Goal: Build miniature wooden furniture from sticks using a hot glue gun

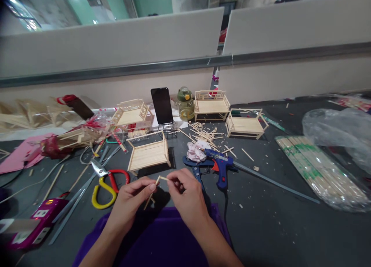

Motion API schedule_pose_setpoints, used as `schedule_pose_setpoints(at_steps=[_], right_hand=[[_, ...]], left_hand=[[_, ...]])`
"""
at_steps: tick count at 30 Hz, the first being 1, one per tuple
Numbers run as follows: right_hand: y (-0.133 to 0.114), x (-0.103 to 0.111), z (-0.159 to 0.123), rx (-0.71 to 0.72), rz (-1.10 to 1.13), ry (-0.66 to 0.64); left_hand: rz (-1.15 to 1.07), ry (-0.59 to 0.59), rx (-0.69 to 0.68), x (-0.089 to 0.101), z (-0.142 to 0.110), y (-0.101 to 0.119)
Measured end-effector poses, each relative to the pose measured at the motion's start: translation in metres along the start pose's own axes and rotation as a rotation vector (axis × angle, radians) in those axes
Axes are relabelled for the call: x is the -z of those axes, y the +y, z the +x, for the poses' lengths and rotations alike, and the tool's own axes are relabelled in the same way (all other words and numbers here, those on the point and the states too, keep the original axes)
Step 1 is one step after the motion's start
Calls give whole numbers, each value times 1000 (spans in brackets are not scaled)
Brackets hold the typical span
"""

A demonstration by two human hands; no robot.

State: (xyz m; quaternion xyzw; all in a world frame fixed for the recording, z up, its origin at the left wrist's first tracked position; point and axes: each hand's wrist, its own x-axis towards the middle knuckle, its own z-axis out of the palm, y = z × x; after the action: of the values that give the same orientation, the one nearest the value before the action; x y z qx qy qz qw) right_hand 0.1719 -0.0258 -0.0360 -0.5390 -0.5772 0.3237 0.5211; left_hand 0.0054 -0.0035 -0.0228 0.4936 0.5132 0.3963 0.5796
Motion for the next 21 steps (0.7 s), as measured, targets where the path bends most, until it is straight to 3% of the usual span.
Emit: schedule_pose_setpoints(at_steps=[21], right_hand=[[0,0,0,15,-15,11]], left_hand=[[7,-5,-12,0,0,1]])
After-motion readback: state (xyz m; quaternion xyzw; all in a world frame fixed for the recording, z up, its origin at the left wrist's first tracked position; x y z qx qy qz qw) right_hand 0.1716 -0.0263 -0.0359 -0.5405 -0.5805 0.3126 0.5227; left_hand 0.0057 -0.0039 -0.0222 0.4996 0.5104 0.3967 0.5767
